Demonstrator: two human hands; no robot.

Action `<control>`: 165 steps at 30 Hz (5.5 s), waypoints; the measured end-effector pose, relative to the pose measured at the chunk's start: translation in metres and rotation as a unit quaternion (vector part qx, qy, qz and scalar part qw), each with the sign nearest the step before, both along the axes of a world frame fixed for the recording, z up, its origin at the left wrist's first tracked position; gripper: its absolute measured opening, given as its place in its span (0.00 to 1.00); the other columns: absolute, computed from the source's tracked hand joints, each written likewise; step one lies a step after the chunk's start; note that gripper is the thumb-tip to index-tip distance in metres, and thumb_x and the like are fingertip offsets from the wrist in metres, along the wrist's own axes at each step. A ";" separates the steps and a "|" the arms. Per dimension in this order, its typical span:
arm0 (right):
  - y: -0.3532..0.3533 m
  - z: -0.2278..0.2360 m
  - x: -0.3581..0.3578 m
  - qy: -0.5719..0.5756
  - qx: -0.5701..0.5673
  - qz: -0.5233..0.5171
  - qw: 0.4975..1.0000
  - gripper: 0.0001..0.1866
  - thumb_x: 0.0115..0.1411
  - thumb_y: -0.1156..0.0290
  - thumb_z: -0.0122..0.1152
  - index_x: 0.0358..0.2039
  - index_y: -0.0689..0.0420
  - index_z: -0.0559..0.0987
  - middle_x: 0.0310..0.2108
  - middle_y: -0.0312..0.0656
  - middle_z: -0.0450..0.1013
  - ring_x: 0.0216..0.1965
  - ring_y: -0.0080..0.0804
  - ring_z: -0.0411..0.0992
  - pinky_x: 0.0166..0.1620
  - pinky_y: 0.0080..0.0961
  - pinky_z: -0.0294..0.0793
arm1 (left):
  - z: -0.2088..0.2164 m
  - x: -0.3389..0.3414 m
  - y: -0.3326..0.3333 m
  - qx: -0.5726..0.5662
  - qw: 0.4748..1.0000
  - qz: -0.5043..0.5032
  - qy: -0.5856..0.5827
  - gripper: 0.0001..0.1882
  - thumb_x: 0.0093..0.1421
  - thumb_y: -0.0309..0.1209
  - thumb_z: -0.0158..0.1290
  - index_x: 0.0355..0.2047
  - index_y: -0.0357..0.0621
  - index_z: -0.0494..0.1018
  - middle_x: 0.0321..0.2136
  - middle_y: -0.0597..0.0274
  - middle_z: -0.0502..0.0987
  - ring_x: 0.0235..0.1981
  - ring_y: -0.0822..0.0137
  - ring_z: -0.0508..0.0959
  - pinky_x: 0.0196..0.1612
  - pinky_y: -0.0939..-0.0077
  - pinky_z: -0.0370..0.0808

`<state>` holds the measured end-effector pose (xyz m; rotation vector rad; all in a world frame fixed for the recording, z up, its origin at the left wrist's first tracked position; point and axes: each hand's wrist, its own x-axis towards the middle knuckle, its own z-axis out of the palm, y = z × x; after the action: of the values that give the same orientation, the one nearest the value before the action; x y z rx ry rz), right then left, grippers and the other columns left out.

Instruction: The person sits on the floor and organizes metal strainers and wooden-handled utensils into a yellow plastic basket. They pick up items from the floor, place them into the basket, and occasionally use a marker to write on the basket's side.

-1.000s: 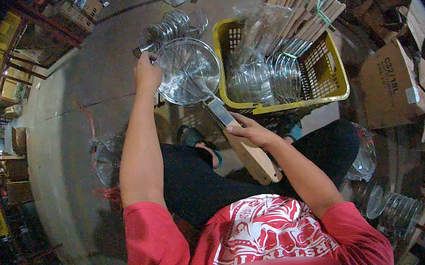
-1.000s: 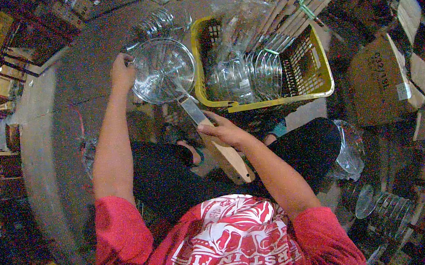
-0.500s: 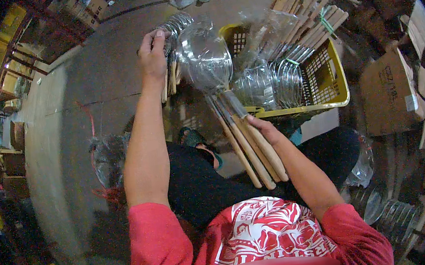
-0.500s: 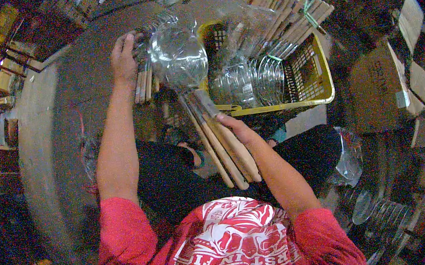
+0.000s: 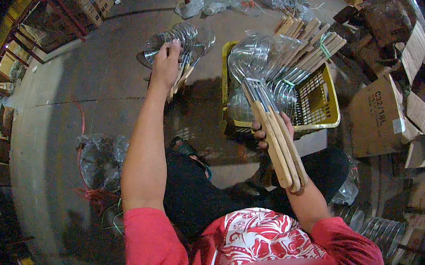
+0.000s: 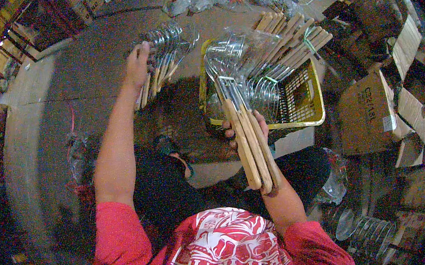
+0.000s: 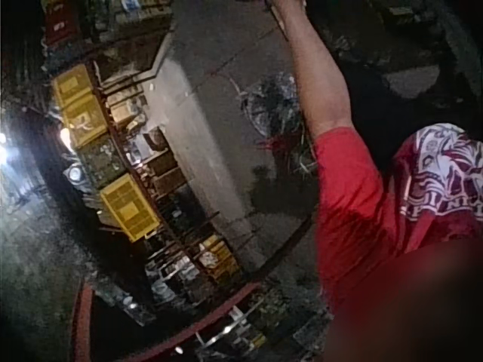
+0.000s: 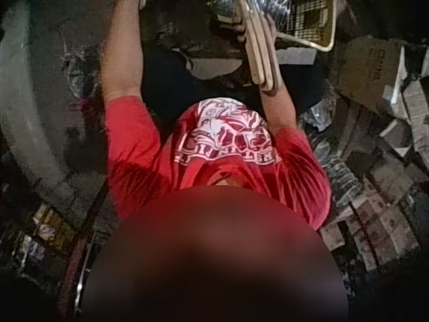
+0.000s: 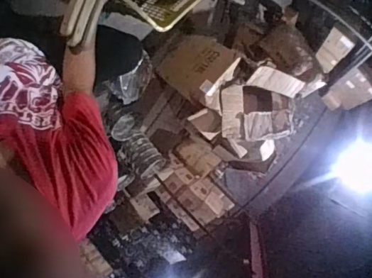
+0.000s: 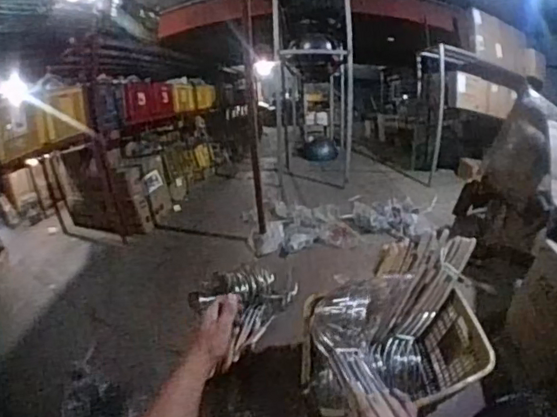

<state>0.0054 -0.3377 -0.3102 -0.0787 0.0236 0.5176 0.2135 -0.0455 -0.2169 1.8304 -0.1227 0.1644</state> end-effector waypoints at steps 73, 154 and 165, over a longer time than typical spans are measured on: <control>-0.231 -0.149 -0.323 0.265 -0.696 -0.209 0.634 0.52 0.49 0.82 0.64 0.72 0.53 0.49 0.56 0.48 0.68 0.48 0.38 0.71 0.51 0.31 0.73 | -0.069 0.002 0.030 0.260 0.934 -0.116 0.214 0.29 0.62 0.44 0.56 0.57 0.38 0.68 0.42 0.52 0.78 0.40 0.65 0.77 0.43 0.71 0.74; -0.402 -0.033 0.030 0.256 -0.840 -0.042 0.477 0.25 0.66 0.52 0.53 0.54 0.58 0.74 0.41 0.41 0.76 0.37 0.33 0.73 0.42 0.32 0.74 | -0.395 0.132 0.179 0.283 0.847 0.077 0.443 0.69 0.42 0.60 0.67 0.68 0.25 0.40 0.64 0.27 0.56 0.65 0.37 0.60 0.67 0.55 0.58; -0.461 -0.114 0.119 0.064 -0.927 -0.114 0.351 0.37 0.65 0.57 0.58 0.67 0.65 0.58 0.58 0.49 0.67 0.54 0.36 0.69 0.55 0.32 0.69 | -0.405 0.000 0.196 0.244 0.845 0.140 0.454 0.52 0.47 0.42 0.66 0.65 0.30 0.52 0.53 0.33 0.72 0.55 0.41 0.73 0.58 0.57 0.70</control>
<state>0.1247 -0.7990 -0.4240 -2.3304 0.8034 -0.0735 0.2130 0.1501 -0.6219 2.2374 0.8448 -0.5953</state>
